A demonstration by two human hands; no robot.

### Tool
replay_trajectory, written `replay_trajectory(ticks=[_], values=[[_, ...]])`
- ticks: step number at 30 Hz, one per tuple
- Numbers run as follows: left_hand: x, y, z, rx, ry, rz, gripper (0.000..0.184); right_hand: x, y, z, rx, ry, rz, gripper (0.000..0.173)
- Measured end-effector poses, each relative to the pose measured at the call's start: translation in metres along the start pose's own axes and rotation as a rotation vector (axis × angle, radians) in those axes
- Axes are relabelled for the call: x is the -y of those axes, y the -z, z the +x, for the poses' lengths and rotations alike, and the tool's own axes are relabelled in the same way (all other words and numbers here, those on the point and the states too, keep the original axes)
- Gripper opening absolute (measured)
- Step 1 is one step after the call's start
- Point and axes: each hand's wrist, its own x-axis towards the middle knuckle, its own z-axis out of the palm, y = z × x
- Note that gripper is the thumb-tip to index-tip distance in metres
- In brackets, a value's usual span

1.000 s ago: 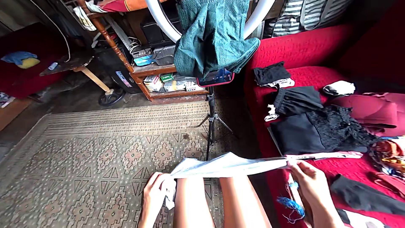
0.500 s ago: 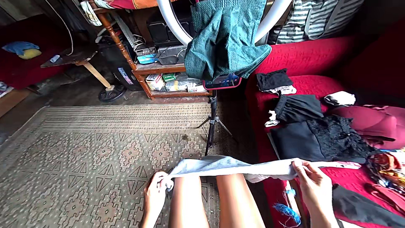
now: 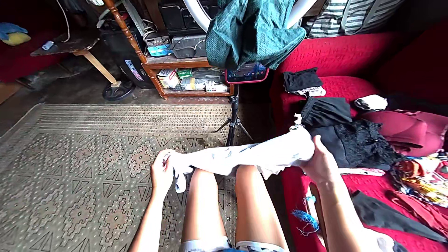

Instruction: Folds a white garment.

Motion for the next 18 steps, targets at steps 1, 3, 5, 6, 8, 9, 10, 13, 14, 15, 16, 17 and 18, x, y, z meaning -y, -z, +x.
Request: replay_trajectory(ticks=[1, 3, 5, 6, 8, 9, 10, 13, 14, 15, 16, 17, 18], values=[[0.003, -0.001, -0.002, 0.013, 0.008, 0.001, 0.022, -0.007, 0.004, -0.001, 0.06, -0.079, -0.063, 0.053], [0.008, -0.005, -0.006, 0.024, 0.031, 0.012, 0.022, -0.017, 0.009, -0.006, 0.14, -0.126, -0.091, 0.041], [0.013, -0.007, -0.009, 0.026, 0.055, 0.011, 0.022, -0.022, 0.012, -0.01, 0.151, -0.079, -0.001, 0.031], [0.015, -0.007, -0.01, 0.025, 0.068, 0.009, 0.022, -0.026, 0.013, -0.008, 0.151, -0.04, 0.016, 0.04], [0.017, -0.008, -0.007, 0.028, 0.092, 0.016, 0.022, -0.036, 0.012, 0.0, 0.142, -0.011, -0.139, 0.062], [0.02, -0.008, -0.004, 0.038, 0.097, 0.043, 0.023, -0.042, 0.01, 0.006, 0.153, -0.003, -0.282, 0.066], [0.022, -0.008, -0.001, 0.046, 0.097, 0.082, 0.023, -0.044, 0.01, 0.012, 0.158, 0.013, -0.412, 0.065], [0.025, -0.008, 0.01, 0.039, 0.083, 0.176, 0.025, -0.022, 0.008, 0.025, 0.059, 0.174, -0.376, 0.049], [0.021, -0.006, 0.013, 0.038, 0.079, 0.19, 0.025, -0.008, 0.006, 0.027, 0.03, 0.232, -0.3, 0.045], [0.015, -0.005, 0.015, 0.036, 0.071, 0.2, 0.025, 0.004, 0.004, 0.029, 0.011, 0.273, -0.246, 0.042], [0.009, -0.004, 0.016, 0.04, 0.051, 0.21, 0.025, 0.012, 0.002, 0.029, -0.009, 0.299, -0.211, 0.038], [0.006, -0.003, 0.016, 0.053, 0.029, 0.218, 0.024, 0.016, 0.0, 0.03, -0.027, 0.312, -0.202, 0.034], [0.006, -0.004, 0.017, 0.077, 0.009, 0.223, 0.024, 0.016, -0.002, 0.033, -0.038, 0.318, -0.221, 0.03]])
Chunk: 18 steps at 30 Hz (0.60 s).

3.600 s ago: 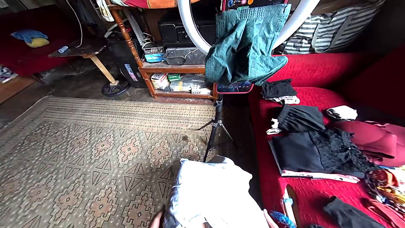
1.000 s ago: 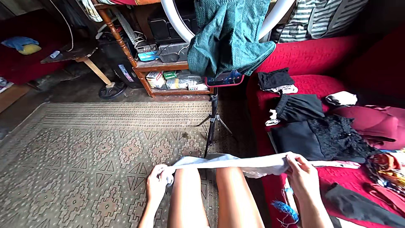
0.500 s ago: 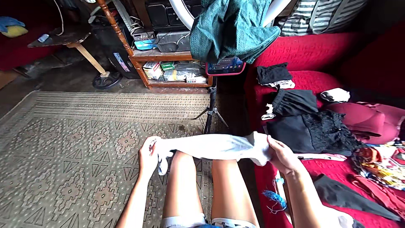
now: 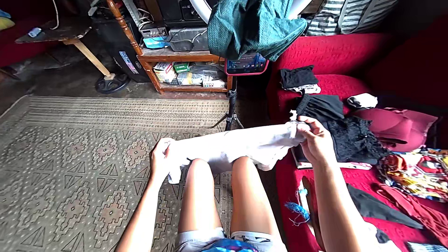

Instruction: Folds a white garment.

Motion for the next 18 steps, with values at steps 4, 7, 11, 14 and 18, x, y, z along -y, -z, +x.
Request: replay_trajectory(ticks=[4, 7, 11, 14, 18], values=[[0.012, -0.008, -0.002, 0.095, -0.017, 0.007, 0.022, -0.01, 0.006, 0.008, 0.023, 0.064, -0.224, 0.022], [0.018, -0.011, -0.009, 0.085, -0.007, 0.005, 0.021, 0.004, 0.013, 0.002, -0.042, 0.09, -0.155, 0.023], [0.018, -0.012, -0.01, 0.094, -0.015, -0.015, 0.021, 0.0, 0.027, 0.005, -0.013, 0.145, -0.324, 0.028], [0.013, -0.014, -0.008, 0.105, -0.047, -0.027, 0.02, 0.01, 0.033, 0.007, -0.086, 0.216, -0.672, 0.032], [0.015, -0.016, -0.011, 0.174, -0.084, -0.071, 0.02, 0.027, 0.027, 0.001, -0.129, 0.196, -0.871, 0.031]])
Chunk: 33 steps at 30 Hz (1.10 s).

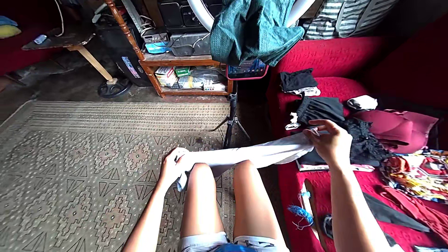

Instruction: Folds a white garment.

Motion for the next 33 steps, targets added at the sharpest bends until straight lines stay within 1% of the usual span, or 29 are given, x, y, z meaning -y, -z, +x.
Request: replay_trajectory(ticks=[2, 5, 7, 11, 15, 18, 21, 25, 27, 28, 30, 33], values=[[0.002, 0.001, 0.0, -0.001, -0.004, -0.007, 0.019, -0.005, 0.004, 0.004, -0.011, 0.029, 0.08, 0.028], [0.005, 0.004, 0.003, -0.069, 0.006, -0.016, 0.015, -0.012, 0.009, 0.008, -0.039, 0.019, 0.216, 0.028], [0.007, 0.006, 0.003, -0.101, -0.002, -0.006, 0.014, -0.012, 0.008, 0.006, -0.039, -0.003, 0.227, 0.028], [0.007, 0.005, 0.004, -0.129, 0.017, 0.034, 0.014, -0.013, 0.005, 0.004, -0.05, 0.013, 0.231, 0.024], [0.004, 0.005, 0.005, -0.159, 0.045, 0.049, 0.015, -0.013, 0.006, 0.001, -0.062, 0.028, 0.361, 0.019], [0.003, 0.005, 0.003, -0.196, 0.036, -0.014, 0.017, -0.01, 0.006, -0.004, -0.092, 0.038, 0.499, 0.019], [0.001, 0.002, 0.003, -0.275, 0.006, -0.101, 0.019, -0.005, 0.002, -0.01, -0.154, 0.043, 0.595, 0.019], [-0.003, -0.008, -0.005, -0.354, 0.047, -0.271, 0.018, -0.002, 0.0, -0.025, -0.164, 0.022, 0.637, 0.017], [-0.004, -0.011, -0.008, -0.361, 0.061, -0.333, 0.018, -0.001, 0.002, -0.034, -0.164, 0.036, 0.637, 0.017], [-0.005, -0.013, -0.009, -0.347, 0.057, -0.35, 0.018, 0.001, 0.004, -0.037, -0.171, 0.041, 0.641, 0.018], [-0.009, -0.014, -0.015, -0.23, 0.019, -0.357, 0.019, 0.002, 0.01, -0.042, -0.187, 0.059, 0.664, 0.021], [-0.029, -0.007, -0.031, 0.092, -0.051, -0.26, 0.026, -0.004, 0.039, -0.041, -0.235, 0.167, 0.606, 0.024]])
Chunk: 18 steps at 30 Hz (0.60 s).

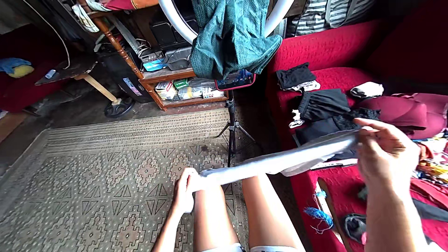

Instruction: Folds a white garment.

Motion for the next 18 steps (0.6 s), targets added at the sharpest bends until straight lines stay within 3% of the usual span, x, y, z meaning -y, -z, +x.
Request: replay_trajectory(ticks=[2, 4, 5, 7, 12, 15, 18], values=[[-0.017, -0.002, -0.012, 0.203, -0.038, 0.151, 0.036, 0.006, 0.021, 0.006, -0.02, 0.063, -0.052, 0.025], [-0.025, -0.006, -0.021, 0.314, -0.056, 0.35, 0.058, 0.008, 0.031, 0.008, -0.011, 0.095, -0.074, 0.02], [-0.025, -0.007, -0.023, 0.384, -0.016, 0.454, 0.065, 0.008, 0.033, 0.008, 0.016, 0.117, -0.079, 0.018], [-0.015, -0.003, -0.02, 0.516, 0.143, 0.622, 0.06, 0.005, 0.036, 0.007, 0.083, 0.155, -0.079, 0.018], [0.035, 0.03, -0.008, 0.395, 0.356, 0.824, 0.03, 0.001, 0.044, 0.001, 0.079, 0.061, 0.034, 0.019], [0.035, 0.058, 0.014, 0.255, 0.312, 0.794, 0.018, -0.001, 0.039, 0.006, 0.121, -0.003, -0.039, 0.019], [0.018, 0.082, 0.05, 0.236, 0.315, 0.69, 0.018, -0.006, 0.027, 0.019, 0.184, -0.103, -0.058, 0.017]])
